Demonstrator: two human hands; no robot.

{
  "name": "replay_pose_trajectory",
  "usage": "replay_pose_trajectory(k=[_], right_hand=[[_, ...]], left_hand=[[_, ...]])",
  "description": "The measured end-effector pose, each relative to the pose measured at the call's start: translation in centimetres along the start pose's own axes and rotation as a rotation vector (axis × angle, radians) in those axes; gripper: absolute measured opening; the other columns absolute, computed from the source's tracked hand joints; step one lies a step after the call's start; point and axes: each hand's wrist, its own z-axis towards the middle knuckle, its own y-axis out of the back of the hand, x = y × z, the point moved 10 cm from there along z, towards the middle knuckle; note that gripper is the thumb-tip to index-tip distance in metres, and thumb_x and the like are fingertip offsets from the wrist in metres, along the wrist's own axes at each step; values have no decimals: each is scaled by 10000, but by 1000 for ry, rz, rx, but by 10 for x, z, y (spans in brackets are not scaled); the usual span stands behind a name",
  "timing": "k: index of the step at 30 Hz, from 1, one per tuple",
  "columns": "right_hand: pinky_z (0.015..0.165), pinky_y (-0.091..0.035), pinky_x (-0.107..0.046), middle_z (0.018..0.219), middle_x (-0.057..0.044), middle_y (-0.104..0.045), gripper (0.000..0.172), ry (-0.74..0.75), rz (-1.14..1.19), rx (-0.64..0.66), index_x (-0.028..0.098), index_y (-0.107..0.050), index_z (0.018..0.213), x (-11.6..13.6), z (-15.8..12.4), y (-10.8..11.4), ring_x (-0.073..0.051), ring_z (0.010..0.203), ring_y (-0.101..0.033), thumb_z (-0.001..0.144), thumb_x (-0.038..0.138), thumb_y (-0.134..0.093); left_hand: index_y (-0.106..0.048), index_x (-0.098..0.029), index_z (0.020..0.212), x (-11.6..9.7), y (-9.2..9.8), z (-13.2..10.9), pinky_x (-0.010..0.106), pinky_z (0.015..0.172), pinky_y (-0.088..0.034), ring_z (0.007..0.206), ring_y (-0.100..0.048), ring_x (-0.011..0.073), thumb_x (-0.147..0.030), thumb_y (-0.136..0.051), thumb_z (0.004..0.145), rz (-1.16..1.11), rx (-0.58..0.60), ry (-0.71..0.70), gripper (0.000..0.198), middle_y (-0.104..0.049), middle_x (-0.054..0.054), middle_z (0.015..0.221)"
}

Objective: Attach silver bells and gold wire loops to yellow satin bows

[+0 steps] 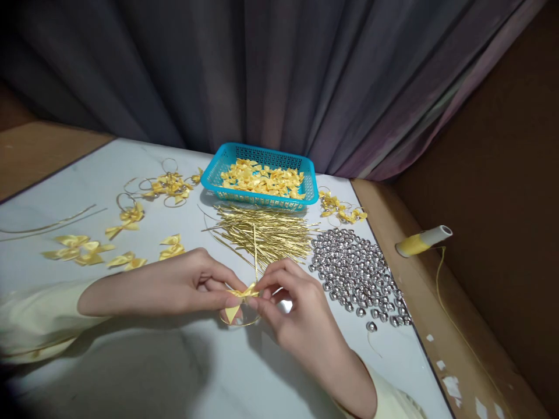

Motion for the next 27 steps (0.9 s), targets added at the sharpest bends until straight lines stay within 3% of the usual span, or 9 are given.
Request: replay_pose_trajectory(k=[8, 15, 23, 27], right_hand=[[581, -459, -224, 863, -25, -540, 129, 109, -178, 7, 175, -560, 782, 12, -4, -5, -98, 647, -539, 770, 47, -550], [591, -416, -265, 798, -32, -578, 135, 64, -392, 130, 173, -522, 850, -3, -9, -19, -154, 692, -528, 797, 52, -492], [545, -361, -280, 758, -60, -621, 160, 47, -734, 288, 150, -574, 811, -3, -5, -33, -200, 668, -578, 783, 31, -472], [548, -353, -276, 784, -57, -640, 170, 4, -783, 336, 155, -594, 842, -4, -8, -38, -187, 654, -585, 806, 47, -468]], left_hand=[[-674, -158, 826, 0, 1, -1, 135, 465, -321, 557, -523, 90, -221, -482, 786, 45, -30, 10, 206, -592, -31, 584], [-615, -150, 702, -3, -1, 1, 138, 390, -213, 450, -324, 49, -179, -468, 783, 145, -38, -37, 171, -394, -74, 489], [-526, -142, 578, -19, -3, 4, 147, 391, -218, 420, -318, 51, -102, -465, 740, 343, -41, -149, 178, -343, -74, 442], [-532, -137, 576, -23, -4, 5, 143, 395, -223, 423, -329, 51, -79, -463, 726, 363, -35, -170, 175, -361, -73, 448]])
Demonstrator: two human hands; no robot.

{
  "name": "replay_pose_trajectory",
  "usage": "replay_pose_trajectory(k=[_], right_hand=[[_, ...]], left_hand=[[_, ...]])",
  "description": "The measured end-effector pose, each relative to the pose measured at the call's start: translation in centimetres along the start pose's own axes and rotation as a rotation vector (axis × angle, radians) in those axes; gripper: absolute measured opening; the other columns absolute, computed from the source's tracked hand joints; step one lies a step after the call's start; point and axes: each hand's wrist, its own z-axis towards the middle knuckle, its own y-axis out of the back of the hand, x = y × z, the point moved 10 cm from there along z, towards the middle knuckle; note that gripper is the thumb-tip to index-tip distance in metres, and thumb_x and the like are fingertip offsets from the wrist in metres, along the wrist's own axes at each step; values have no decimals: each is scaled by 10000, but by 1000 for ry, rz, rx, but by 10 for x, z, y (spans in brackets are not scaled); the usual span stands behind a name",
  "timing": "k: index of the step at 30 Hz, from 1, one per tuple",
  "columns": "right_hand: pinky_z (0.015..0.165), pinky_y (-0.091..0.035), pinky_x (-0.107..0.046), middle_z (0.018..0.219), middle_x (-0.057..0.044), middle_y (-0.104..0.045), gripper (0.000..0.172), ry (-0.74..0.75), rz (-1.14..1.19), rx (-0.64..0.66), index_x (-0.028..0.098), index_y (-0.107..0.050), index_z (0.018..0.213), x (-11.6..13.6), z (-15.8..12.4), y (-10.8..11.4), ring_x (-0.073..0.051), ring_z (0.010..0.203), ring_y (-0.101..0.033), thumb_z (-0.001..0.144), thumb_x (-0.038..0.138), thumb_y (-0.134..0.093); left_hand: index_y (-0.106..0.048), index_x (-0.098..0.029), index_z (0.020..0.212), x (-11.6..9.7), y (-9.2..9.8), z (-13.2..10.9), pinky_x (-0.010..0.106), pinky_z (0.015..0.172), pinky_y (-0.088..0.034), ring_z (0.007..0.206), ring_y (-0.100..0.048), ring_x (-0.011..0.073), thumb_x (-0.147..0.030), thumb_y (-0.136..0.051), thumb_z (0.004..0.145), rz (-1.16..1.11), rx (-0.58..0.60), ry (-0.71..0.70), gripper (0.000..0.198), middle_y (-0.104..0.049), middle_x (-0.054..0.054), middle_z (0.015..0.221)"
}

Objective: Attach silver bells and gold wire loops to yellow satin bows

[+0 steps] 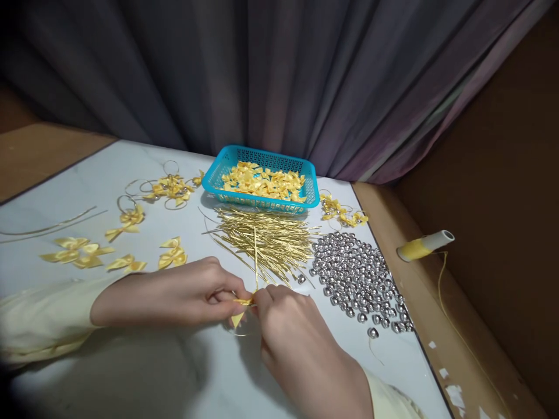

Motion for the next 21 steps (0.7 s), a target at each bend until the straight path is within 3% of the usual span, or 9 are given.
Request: replay_pose_trajectory(k=[5, 12, 21], right_hand=[[528, -320, -268, 741, -43, -637, 150, -21, -21, -5, 160, -585, 798, -2, -1, -1, -164, 601, -565, 839, 90, -459], [539, -313, -228, 714, -7, -640, 176, 41, 185, -57, 177, -595, 792, -4, -1, 10, -112, 587, -540, 812, 66, -460], [537, -310, -216, 703, -33, -641, 200, 150, 175, 33, 149, -616, 759, 7, -6, 10, -103, 592, -543, 825, 67, -445]], left_hand=[[-523, -133, 583, 4, -3, 1, 137, 399, -226, 433, -329, 53, -98, -464, 727, 15, 32, 45, 159, -363, -75, 453], [-602, -121, 639, 3, 2, 0, 129, 406, -234, 448, -358, 53, -101, -457, 739, -5, 4, 70, 177, -416, -64, 480], [-682, -128, 760, 4, -7, -2, 101, 434, -308, 514, -471, 59, -89, -462, 758, -162, 136, 109, 224, -593, -27, 570]])
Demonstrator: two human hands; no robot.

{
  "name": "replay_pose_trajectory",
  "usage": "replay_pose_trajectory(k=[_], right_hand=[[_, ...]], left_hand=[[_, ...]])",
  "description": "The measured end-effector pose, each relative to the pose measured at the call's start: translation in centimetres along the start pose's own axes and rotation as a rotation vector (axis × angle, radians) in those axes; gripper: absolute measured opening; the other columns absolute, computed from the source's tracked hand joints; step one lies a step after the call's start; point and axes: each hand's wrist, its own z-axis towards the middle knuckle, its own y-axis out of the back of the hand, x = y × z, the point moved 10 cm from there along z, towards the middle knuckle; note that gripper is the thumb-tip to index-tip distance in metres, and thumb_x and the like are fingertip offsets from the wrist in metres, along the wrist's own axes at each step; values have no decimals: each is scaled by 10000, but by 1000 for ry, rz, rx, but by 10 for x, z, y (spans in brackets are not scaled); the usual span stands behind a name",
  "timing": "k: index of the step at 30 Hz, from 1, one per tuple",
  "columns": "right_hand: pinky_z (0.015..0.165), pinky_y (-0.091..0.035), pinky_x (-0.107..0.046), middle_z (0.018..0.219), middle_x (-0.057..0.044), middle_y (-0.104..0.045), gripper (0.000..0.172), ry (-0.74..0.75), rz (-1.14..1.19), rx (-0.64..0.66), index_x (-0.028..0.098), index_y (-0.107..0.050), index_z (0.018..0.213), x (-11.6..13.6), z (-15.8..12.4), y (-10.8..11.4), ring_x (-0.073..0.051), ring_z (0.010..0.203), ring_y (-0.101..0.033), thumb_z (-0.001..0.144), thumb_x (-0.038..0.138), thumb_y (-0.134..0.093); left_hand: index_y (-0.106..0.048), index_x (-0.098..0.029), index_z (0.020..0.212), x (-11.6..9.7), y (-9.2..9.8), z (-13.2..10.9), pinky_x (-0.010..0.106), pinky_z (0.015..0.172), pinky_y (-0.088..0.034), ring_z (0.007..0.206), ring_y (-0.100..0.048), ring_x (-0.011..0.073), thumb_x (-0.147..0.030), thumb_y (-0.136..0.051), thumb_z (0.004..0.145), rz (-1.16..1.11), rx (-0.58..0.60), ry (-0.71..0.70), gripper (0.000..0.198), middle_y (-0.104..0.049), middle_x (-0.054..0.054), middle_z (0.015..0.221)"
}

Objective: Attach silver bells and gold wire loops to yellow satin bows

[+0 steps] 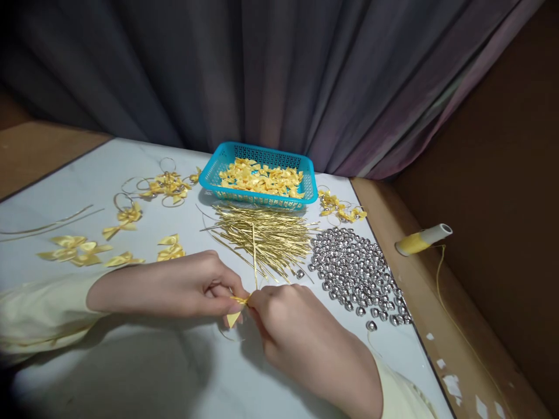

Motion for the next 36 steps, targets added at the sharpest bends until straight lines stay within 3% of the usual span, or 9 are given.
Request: replay_pose_trajectory(k=[8, 16, 22, 30, 36], right_hand=[[464, -239, -238, 604, -22, -609, 181, -37, -156, 51, 156, -598, 780, -3, -6, -12, -103, 487, -476, 866, 152, -438], [486, -259, -225, 670, -45, -610, 220, 0, -25, 130, 133, -634, 870, 2, -5, -18, -94, 520, -486, 862, 128, -414], [474, -250, -217, 589, 0, -542, 210, -72, 31, 109, 169, -631, 810, -6, -3, -16, -75, 462, -393, 851, 183, -426], [449, -209, -212, 488, 64, -298, 203, 39, 94, 55, 149, -573, 591, 5, 3, -8, -66, 450, -197, 718, 38, -459], [424, -183, -210, 475, 76, -225, 217, 68, 125, 48, 156, -466, 488, 5, 6, -5, -63, 444, -174, 637, -1, -445]], left_hand=[[-700, -141, 762, 4, -3, 4, 115, 449, -329, 530, -500, 76, -136, -488, 745, 32, 14, 12, 213, -587, -22, 568], [-691, -141, 715, 0, -4, 3, 127, 418, -276, 489, -425, 66, -137, -507, 739, 142, 17, -24, 186, -504, -43, 511], [-663, -128, 678, -2, -6, 3, 120, 417, -274, 473, -405, 56, -112, -490, 741, 151, 33, -47, 185, -489, -52, 498], [-633, -128, 656, -4, -9, 1, 131, 415, -267, 460, -392, 54, -108, -489, 747, 138, 70, -60, 172, -476, -61, 497], [-629, -122, 701, -1, -12, 0, 147, 407, -252, 455, -329, 62, -197, -539, 766, 87, 105, -3, 134, -419, -67, 492]])
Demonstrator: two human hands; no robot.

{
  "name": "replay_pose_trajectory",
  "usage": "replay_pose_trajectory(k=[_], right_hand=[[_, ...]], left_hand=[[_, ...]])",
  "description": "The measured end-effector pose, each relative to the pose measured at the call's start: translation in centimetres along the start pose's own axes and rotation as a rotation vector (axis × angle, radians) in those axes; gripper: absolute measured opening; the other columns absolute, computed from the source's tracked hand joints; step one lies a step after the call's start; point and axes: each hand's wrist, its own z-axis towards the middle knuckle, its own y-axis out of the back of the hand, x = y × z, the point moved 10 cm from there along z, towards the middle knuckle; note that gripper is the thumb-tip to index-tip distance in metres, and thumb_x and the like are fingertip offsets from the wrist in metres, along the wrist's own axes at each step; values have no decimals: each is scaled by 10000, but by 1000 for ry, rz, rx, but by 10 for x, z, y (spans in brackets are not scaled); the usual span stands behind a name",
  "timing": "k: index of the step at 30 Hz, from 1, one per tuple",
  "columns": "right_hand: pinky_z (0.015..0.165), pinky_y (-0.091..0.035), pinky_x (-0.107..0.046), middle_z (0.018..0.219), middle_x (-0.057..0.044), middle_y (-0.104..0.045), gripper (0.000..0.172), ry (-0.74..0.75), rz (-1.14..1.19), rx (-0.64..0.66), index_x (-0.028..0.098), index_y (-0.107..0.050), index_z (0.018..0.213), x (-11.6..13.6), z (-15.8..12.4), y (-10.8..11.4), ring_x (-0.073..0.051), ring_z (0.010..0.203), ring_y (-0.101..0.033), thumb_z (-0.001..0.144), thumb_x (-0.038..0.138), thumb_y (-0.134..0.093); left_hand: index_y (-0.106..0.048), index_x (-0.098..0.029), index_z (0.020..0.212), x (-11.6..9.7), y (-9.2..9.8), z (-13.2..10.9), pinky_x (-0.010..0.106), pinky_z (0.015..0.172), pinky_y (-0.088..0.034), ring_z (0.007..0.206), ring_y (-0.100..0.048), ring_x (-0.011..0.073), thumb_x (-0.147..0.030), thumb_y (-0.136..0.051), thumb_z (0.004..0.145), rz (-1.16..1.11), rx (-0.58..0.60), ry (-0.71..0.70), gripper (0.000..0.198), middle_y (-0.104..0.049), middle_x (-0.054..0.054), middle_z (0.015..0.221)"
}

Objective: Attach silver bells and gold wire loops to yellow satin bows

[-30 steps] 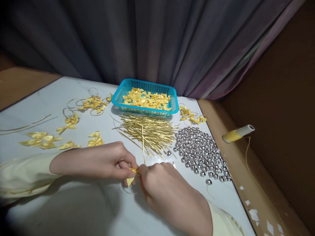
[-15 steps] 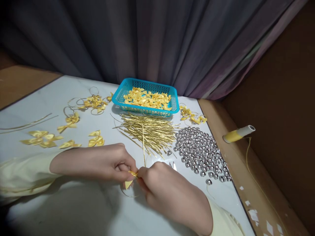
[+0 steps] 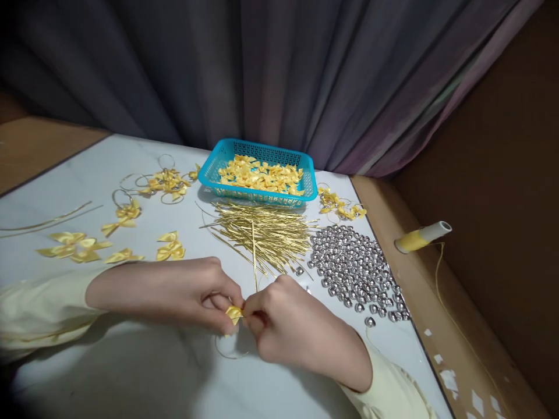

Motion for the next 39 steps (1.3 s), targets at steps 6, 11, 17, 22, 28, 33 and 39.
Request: replay_pose_trajectory(k=[6, 11, 17, 22, 28, 33, 39], right_hand=[[421, -197, -188, 426, 82, -347, 217, -14, 74, 8, 151, -443, 484, -2, 0, 2, -42, 410, -214, 634, -5, -430], [432, -224, -179, 417, 63, -488, 217, -53, 92, -7, 144, -480, 499, -6, -1, 8, -28, 376, -349, 651, -2, -428], [431, -251, -171, 434, 48, -532, 216, -59, 104, 0, 138, -581, 559, -8, 0, 6, -36, 380, -407, 668, 7, -448], [415, -236, -179, 435, 50, -523, 217, -69, 109, 28, 136, -602, 584, -9, -1, 2, -39, 372, -377, 670, 14, -445], [393, -190, -179, 411, 89, -323, 198, -56, 101, 30, 143, -480, 470, -10, 0, 0, -37, 402, -236, 582, -15, -440], [381, -180, -178, 426, 88, -271, 191, -70, 111, 15, 141, -486, 459, -12, 0, -1, -41, 415, -218, 562, -12, -437], [395, -234, -176, 415, 58, -484, 228, -142, 138, 21, 128, -615, 558, -18, -1, 0, -36, 365, -315, 599, 2, -429]], left_hand=[[-617, -131, 702, 3, 1, 1, 144, 389, -219, 467, -308, 64, -222, -575, 741, -33, -21, 41, 108, -405, -65, 499], [-612, -119, 656, 1, 3, 3, 161, 362, -184, 436, -249, 63, -433, -595, 746, -87, -38, -3, 327, -328, -72, 457], [-661, -107, 754, 0, 3, 3, 124, 401, -261, 474, -346, 63, -360, -563, 789, -73, -23, -19, 273, -458, -49, 503], [-663, -120, 737, -3, 3, 4, 111, 420, -273, 477, -366, 58, -149, -509, 760, -71, -29, -32, 158, -468, -54, 504], [-667, -127, 725, 2, -1, 5, 139, 378, -220, 456, -269, 63, -173, -503, 720, -45, -34, -3, 169, -355, -66, 485], [-667, -123, 717, 3, -4, 8, 157, 375, -190, 457, -227, 64, -173, -498, 708, -37, -44, -6, 177, -331, -64, 491], [-681, -119, 712, 1, -1, 8, 161, 382, -188, 446, -230, 62, -178, -507, 701, -30, -91, -21, 184, -348, -62, 481]])
